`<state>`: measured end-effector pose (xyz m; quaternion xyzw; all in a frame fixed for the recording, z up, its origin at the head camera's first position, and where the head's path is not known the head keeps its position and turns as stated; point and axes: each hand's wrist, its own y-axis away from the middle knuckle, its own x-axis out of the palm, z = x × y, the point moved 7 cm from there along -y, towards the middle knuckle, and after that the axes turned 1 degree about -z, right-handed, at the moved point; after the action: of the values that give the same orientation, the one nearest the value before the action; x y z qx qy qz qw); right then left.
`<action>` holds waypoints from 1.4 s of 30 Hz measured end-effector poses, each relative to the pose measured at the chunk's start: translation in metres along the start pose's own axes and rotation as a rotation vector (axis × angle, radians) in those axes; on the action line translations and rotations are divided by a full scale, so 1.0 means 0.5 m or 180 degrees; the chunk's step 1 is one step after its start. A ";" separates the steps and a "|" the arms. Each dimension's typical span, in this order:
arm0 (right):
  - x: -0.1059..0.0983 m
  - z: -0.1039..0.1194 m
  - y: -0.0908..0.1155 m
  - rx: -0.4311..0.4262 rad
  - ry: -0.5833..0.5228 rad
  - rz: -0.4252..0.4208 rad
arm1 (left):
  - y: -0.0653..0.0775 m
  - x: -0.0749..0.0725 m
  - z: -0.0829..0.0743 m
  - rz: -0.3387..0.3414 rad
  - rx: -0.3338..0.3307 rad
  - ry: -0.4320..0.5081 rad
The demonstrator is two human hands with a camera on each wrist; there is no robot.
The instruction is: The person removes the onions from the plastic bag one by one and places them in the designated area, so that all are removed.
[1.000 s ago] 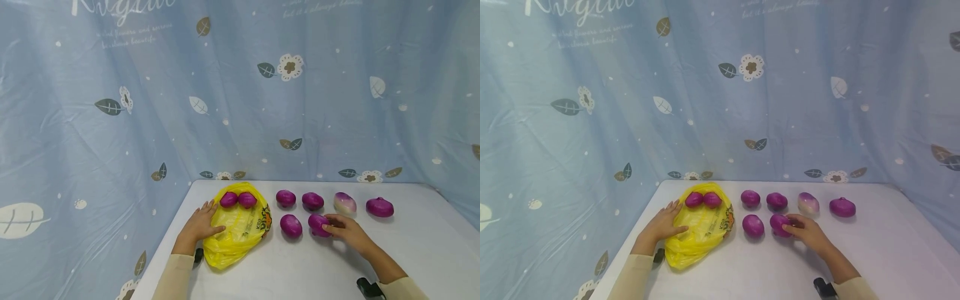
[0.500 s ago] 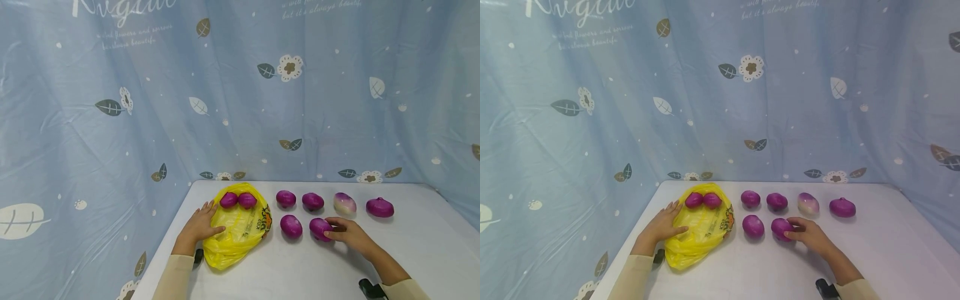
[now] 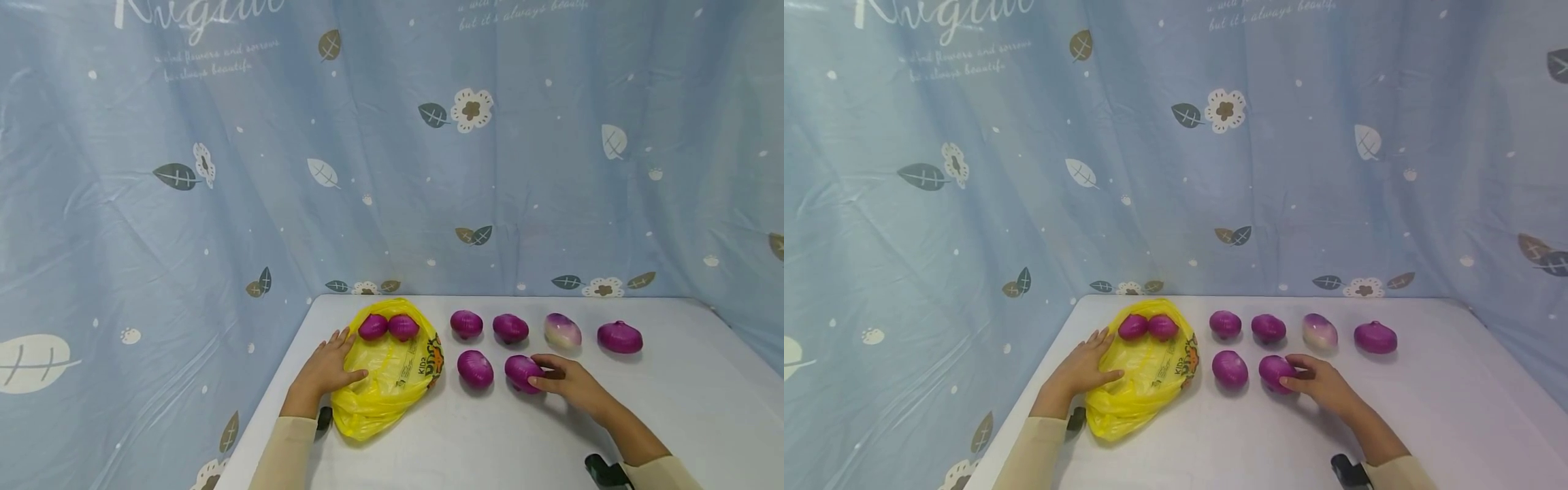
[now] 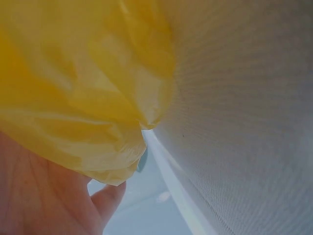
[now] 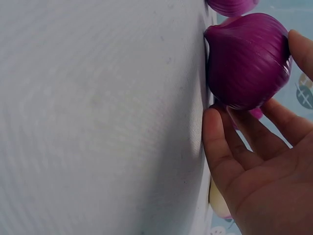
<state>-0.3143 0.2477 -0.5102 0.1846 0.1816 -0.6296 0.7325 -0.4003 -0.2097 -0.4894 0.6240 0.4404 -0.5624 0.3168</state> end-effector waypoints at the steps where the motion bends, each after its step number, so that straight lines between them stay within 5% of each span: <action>1: 0.000 -0.001 -0.002 -0.0002 0.0008 0.0000 | 0.000 0.000 0.000 -0.0001 -0.0003 -0.0001; 20: -0.018 0.031 -0.023 -0.0150 0.0194 -0.0099 | -0.003 0.008 0.010 0.0032 -0.0062 0.0012; 30: -0.028 0.102 -0.063 -0.0503 0.0242 -0.0114 | -0.002 0.003 0.016 0.0019 -0.0080 0.0111; 42: 0.021 0.180 -0.108 -0.0582 0.0289 0.0026 | -0.004 0.005 0.007 0.0008 -0.0026 0.0042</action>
<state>-0.3632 0.1865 -0.4396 0.1460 0.2705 -0.5984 0.7399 -0.4038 -0.2114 -0.4924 0.6270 0.4440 -0.5560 0.3172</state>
